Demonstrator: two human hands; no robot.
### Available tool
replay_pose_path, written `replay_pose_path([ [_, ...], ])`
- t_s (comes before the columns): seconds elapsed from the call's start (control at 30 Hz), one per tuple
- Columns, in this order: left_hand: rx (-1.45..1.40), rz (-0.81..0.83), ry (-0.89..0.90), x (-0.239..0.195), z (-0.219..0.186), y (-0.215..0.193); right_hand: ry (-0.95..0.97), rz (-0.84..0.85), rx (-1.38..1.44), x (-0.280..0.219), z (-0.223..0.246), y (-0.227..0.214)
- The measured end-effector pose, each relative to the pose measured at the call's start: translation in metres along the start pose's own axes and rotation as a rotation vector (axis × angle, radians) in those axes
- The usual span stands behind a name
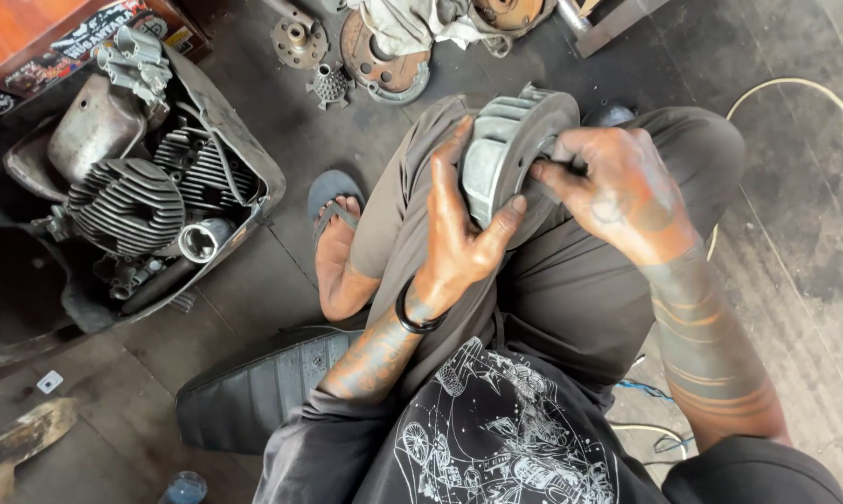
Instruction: Cleaning and sanding the inner surface of a motorcycle engine component using an abrasive material
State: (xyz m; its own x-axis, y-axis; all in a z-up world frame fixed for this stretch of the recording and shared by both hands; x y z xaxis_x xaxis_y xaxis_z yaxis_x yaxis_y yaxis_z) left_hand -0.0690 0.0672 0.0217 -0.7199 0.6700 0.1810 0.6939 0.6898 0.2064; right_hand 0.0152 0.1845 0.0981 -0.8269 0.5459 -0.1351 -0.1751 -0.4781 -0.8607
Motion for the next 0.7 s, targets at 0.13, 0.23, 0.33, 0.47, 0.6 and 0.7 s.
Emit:
replay_pose_path([
  [0.13, -0.018, 0.001, -0.035, 0.0, 0.004, 0.004, -0.059, -0.158, -0.055, -0.011, -0.023, 0.014],
  [0.23, -0.014, -0.017, -0.021, 0.001, -0.001, 0.002, -0.372, -0.498, -0.325, -0.024, -0.008, 0.011],
  [0.33, -0.02, -0.03, -0.035, 0.001, -0.001, -0.006, -0.554, -0.683, -0.368, -0.032, -0.007, 0.008],
  [0.47, -0.032, -0.041, -0.05, 0.0, 0.007, -0.014, -0.388, -0.394, -0.056, -0.015, 0.007, -0.002],
  [0.6, -0.003, -0.012, -0.015, 0.0, 0.007, -0.006, 0.054, 0.085, 0.113, 0.001, -0.029, 0.013],
  [0.7, -0.021, 0.014, -0.022, -0.003, 0.01, 0.004, 0.052, 0.016, 0.11, -0.009, -0.029, 0.011],
])
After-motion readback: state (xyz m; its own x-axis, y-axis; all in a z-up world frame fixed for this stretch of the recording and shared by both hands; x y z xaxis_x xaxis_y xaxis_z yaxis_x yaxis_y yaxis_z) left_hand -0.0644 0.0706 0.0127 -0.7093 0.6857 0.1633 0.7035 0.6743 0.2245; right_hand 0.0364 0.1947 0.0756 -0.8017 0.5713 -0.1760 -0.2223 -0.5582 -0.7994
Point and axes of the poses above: each hand's wrist, its own x-axis towards the middle knuckle, its own y-axis out of the palm, z = x × y, the point moved 10 cm from there along x, towards the middle knuckle, and after that the axes turned 10 degrees about -y, right-handed, at the moved point
